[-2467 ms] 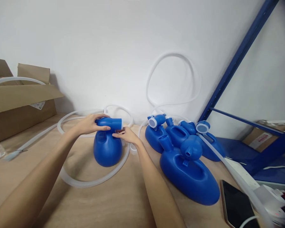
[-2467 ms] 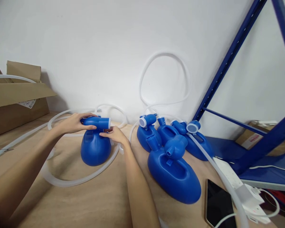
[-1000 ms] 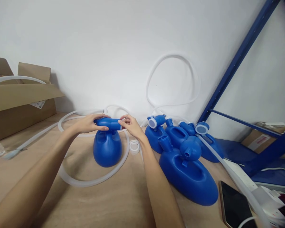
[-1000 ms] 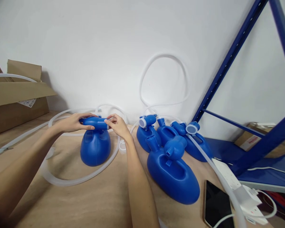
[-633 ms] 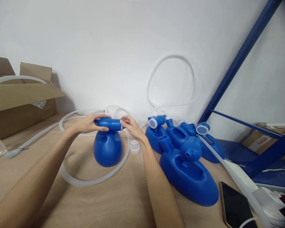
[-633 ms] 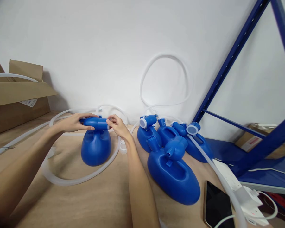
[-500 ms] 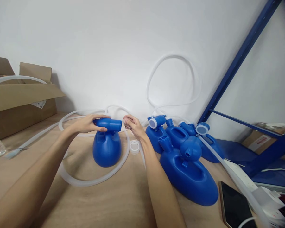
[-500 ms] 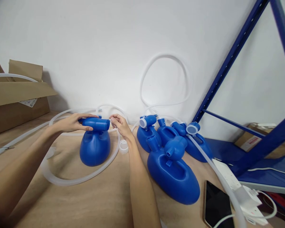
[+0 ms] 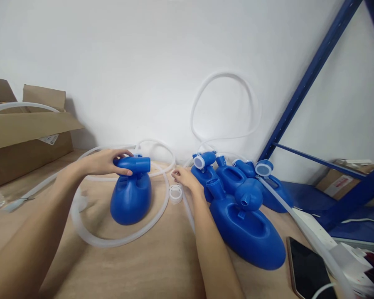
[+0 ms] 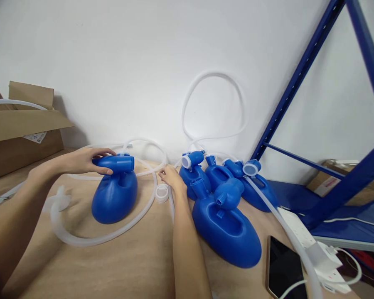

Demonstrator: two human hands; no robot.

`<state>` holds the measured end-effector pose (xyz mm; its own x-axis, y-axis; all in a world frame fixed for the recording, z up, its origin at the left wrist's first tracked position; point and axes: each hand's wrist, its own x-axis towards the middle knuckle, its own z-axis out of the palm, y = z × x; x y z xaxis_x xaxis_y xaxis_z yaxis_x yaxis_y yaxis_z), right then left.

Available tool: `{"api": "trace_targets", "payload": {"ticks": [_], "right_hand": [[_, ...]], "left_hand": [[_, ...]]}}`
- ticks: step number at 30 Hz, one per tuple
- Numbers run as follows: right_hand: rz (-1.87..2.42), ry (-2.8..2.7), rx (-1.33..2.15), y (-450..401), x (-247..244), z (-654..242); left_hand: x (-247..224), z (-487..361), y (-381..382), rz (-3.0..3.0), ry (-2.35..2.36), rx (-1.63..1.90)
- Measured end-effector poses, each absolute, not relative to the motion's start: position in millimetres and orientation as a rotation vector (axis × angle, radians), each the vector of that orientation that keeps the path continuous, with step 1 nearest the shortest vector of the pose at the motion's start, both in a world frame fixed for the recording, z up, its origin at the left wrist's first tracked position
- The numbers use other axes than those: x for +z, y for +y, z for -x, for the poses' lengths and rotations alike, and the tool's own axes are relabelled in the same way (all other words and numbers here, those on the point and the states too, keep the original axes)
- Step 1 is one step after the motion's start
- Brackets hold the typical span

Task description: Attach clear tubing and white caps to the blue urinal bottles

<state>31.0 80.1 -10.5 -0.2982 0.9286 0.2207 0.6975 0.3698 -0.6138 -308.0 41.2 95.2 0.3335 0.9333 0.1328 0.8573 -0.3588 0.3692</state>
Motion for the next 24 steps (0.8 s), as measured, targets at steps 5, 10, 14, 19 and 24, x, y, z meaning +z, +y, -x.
{"api": "trace_targets", "payload": {"ticks": [5,10,14,19,24], "right_hand": [[1.539,-2.153,0.519,86,-19,-27],[1.566,-2.169,0.468,81,-15,-26],[1.566,-2.145,0.446,76,-10,-24],[1.531,-2.111,0.398,74,-8,-21],[1.484,-2.084,0.395,77,-15,-22]], "left_hand": [[110,313,25,-2.29,1.726,0.461],[115,324,17,-2.115,1.708,0.531],[95,329,35,-1.981,1.598,0.807],[58,339,64,-1.659,1.29,0.983],[35,350,80,-1.682,1.292,1.051]]}}
